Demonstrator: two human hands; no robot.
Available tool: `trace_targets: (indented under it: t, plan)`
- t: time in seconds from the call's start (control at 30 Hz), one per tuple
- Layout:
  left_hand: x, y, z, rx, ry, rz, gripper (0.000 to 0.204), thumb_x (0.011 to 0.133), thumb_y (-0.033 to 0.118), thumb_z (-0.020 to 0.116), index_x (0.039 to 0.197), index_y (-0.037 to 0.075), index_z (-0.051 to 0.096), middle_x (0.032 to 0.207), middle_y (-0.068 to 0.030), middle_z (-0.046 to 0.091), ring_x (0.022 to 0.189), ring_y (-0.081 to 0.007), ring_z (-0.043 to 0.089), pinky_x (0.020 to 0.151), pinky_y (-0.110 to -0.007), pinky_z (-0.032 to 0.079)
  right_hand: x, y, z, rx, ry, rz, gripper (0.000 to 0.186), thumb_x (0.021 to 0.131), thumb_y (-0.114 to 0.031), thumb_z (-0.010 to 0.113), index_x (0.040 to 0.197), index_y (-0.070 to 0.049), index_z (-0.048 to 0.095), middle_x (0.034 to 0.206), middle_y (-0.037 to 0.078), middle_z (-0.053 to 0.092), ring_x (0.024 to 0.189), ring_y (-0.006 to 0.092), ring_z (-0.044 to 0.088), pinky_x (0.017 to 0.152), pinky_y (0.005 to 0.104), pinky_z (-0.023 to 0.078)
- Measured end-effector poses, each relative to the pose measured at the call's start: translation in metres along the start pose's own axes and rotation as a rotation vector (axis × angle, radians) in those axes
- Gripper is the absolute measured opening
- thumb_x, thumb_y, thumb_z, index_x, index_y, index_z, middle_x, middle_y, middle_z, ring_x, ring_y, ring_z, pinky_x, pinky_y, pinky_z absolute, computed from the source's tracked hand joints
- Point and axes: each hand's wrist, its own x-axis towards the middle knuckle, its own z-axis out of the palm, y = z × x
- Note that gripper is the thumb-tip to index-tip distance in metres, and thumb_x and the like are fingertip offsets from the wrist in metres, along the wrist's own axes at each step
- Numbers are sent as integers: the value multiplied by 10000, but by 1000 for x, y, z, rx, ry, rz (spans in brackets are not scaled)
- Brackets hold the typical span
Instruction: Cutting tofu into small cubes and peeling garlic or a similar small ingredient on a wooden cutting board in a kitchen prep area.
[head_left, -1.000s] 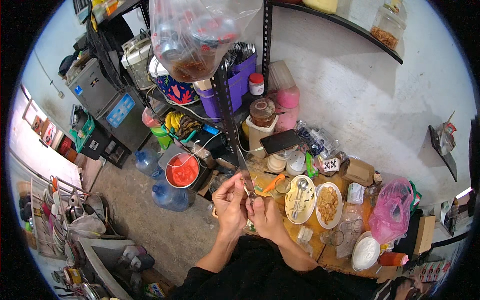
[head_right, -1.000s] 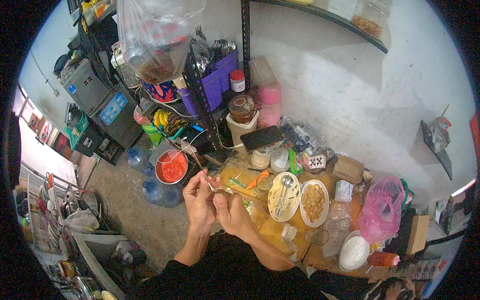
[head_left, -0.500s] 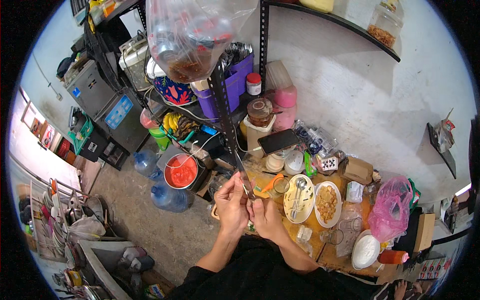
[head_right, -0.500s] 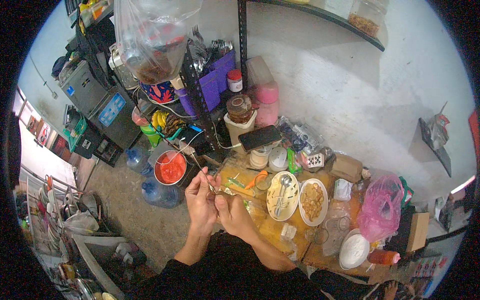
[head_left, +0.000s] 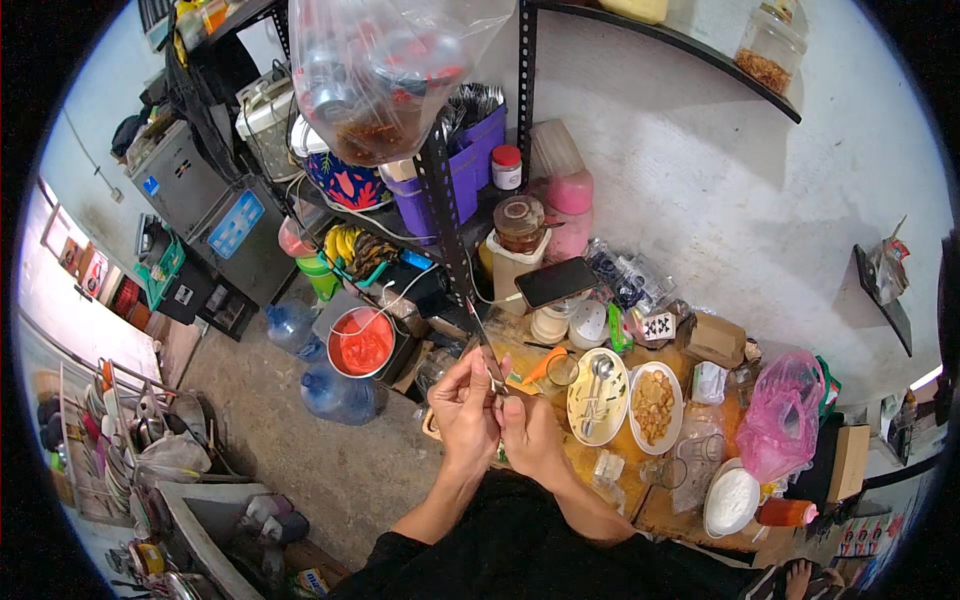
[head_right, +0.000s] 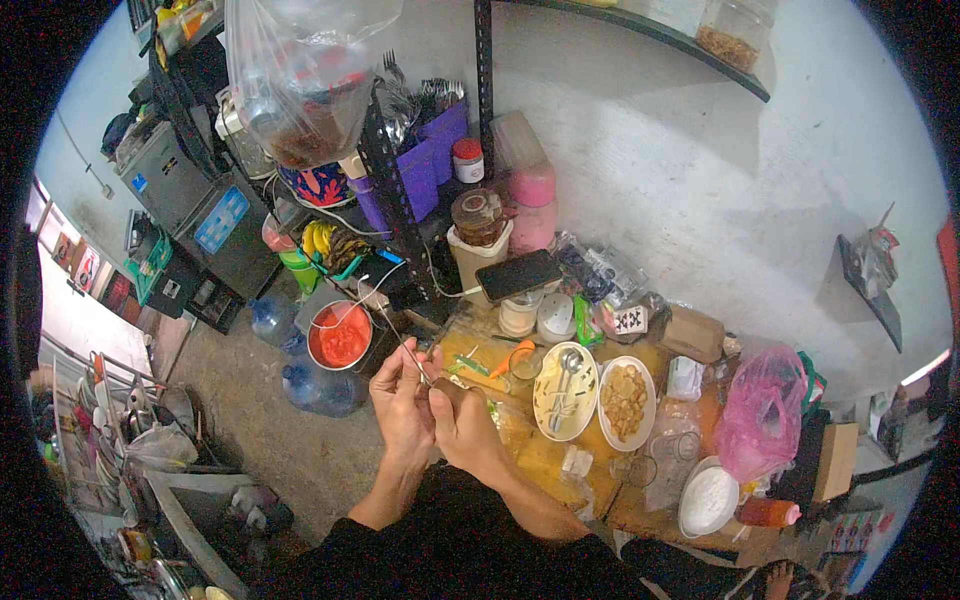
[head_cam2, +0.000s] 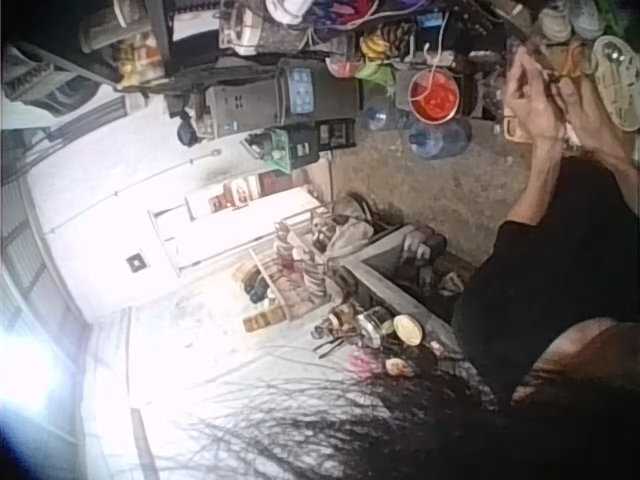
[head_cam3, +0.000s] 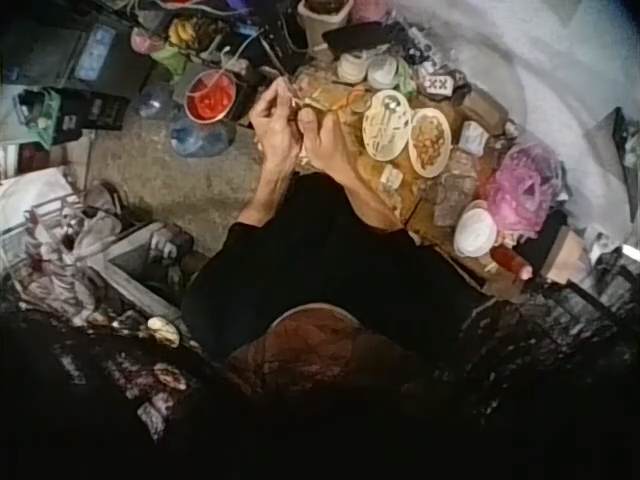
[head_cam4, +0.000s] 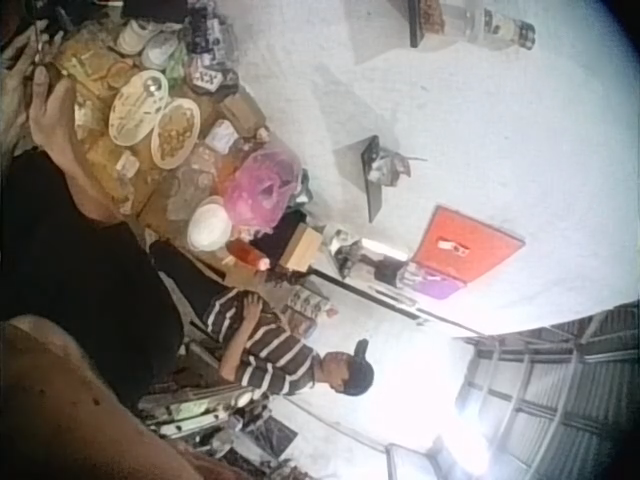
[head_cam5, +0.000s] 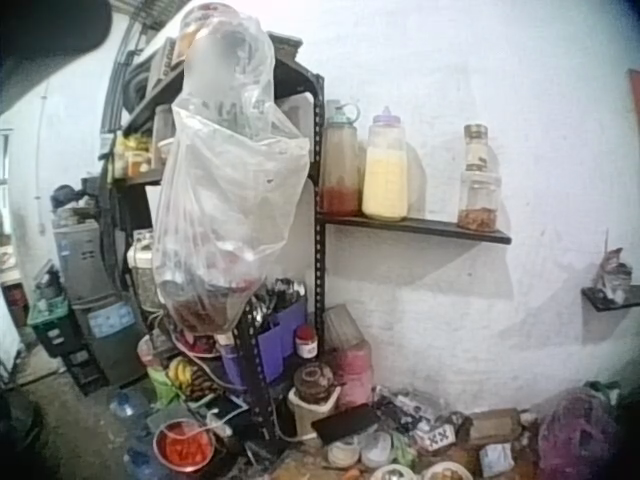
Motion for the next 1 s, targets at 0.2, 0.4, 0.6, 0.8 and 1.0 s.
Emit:
trace_targets:
  t: [0.2,0.4,0.6,0.8,1.0]
  plan:
    - [0,-2,-3,-12,0,25,204,844,112,557,963,-51,580,824,-81,614,722,-107,588,766,-279,509,1,-3,1,-22,27,-15,374,905,-275,362,1045,31,528,744,247,561,680,394,555,612,392,425]
    - [-2,4,0,37,33,-46,224,854,156,544,985,-26,546,807,-50,584,731,-99,566,787,-279,495,3,2,3,-11,64,-60,389,907,-290,365,900,57,540,609,240,523,535,386,507,525,403,397]
    - [0,0,1,30,54,-50,235,860,188,538,977,-16,550,792,-37,587,708,-91,566,751,-268,504,0,4,0,-34,10,24,376,908,-274,361,929,57,541,629,248,529,544,384,507,537,398,399]
    - [-2,2,5,22,58,-71,217,861,183,536,955,-11,551,786,-37,578,718,-93,566,769,-278,506,-1,-3,-1,-19,22,20,376,909,-271,355,1017,40,537,727,264,560,623,404,531,605,401,422]
    - [-3,1,5,0,71,-78,195,861,171,534,950,-2,553,788,-34,576,726,-92,565,784,-282,503,-3,2,-1,-48,37,2,387,911,-279,350,1050,34,530,796,259,577,725,417,557,664,394,436]
